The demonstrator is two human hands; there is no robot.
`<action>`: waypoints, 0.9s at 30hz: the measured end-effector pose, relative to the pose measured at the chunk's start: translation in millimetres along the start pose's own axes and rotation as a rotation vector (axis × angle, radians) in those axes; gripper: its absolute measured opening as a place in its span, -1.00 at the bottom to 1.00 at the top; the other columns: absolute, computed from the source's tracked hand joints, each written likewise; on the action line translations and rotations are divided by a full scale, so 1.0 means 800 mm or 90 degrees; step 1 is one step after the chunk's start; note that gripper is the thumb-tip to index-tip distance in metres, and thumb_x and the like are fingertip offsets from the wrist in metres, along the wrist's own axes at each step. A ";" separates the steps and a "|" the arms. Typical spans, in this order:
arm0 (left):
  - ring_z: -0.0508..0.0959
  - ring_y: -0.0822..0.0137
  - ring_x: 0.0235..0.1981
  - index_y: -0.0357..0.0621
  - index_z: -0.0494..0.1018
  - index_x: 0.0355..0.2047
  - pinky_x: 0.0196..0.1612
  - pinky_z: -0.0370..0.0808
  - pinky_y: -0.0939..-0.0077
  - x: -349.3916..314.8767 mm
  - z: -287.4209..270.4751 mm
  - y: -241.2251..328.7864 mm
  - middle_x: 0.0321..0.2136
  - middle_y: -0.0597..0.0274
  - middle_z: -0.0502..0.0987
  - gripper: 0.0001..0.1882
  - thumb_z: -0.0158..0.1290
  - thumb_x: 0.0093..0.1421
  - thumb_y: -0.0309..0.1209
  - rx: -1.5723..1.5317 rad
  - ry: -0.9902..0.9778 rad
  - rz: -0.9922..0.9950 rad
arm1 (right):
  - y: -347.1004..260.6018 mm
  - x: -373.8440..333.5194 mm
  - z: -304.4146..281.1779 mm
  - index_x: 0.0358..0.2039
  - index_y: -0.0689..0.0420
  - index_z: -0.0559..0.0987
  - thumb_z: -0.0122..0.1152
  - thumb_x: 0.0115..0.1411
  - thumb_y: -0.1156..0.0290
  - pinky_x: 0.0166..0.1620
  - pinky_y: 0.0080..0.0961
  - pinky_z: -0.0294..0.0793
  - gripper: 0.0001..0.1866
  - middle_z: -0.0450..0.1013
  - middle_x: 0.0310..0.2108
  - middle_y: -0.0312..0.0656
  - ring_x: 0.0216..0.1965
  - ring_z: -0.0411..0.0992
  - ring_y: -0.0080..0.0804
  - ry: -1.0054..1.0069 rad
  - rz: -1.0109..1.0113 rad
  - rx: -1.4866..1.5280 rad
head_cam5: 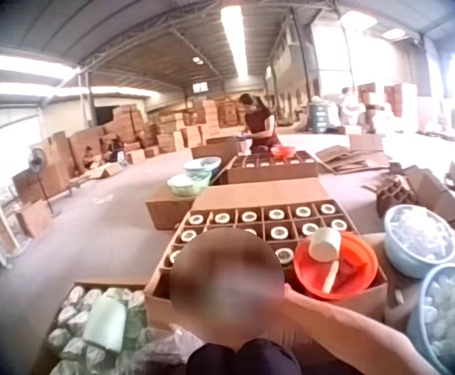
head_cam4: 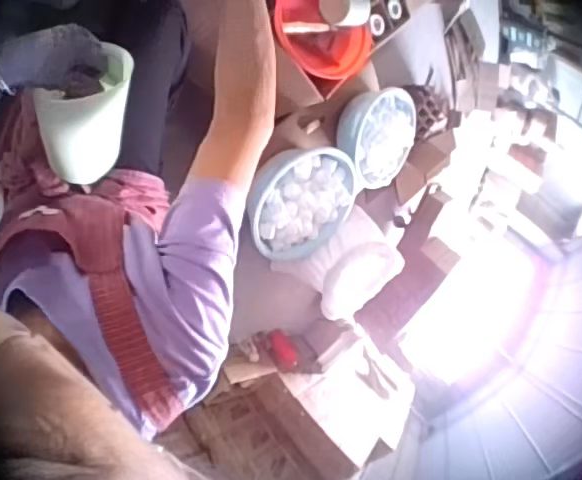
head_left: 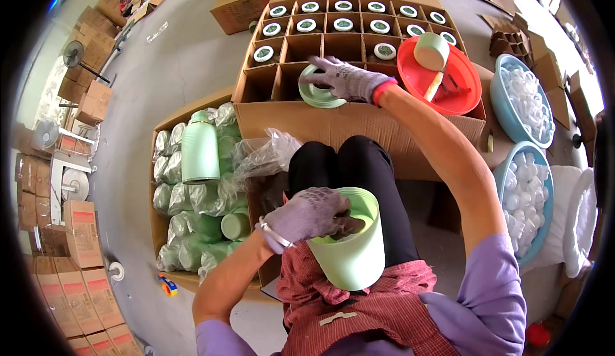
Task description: The person assembles light green thermos flasks by inserting a metal liner, placing a lid, and screwing on a cap. The person then wraps each completed unit in a plastic bag and places it into a cardboard box.
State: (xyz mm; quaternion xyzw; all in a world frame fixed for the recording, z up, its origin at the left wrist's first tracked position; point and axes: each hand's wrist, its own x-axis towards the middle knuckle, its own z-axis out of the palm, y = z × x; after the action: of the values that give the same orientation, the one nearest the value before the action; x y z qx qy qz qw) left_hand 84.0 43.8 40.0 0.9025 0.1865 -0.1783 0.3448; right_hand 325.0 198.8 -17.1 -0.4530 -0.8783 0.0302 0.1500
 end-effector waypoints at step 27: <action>0.46 -0.02 0.07 -0.08 0.55 0.06 0.16 0.38 0.14 -0.060 0.037 -0.005 0.03 0.08 0.52 -0.53 0.12 0.24 -0.08 -0.188 0.464 0.259 | -0.222 -0.168 -0.075 -0.08 0.25 0.55 0.05 0.34 0.31 0.01 -0.36 0.47 -0.71 0.49 -0.19 -0.04 -0.08 0.49 -0.22 0.142 0.214 0.577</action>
State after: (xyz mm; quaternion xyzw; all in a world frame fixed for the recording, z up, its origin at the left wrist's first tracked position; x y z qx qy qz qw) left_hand 34.4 15.6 38.6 0.8660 0.1380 0.2513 0.4097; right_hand 275.8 -19.0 42.1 -0.4779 -0.6702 0.3841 0.4183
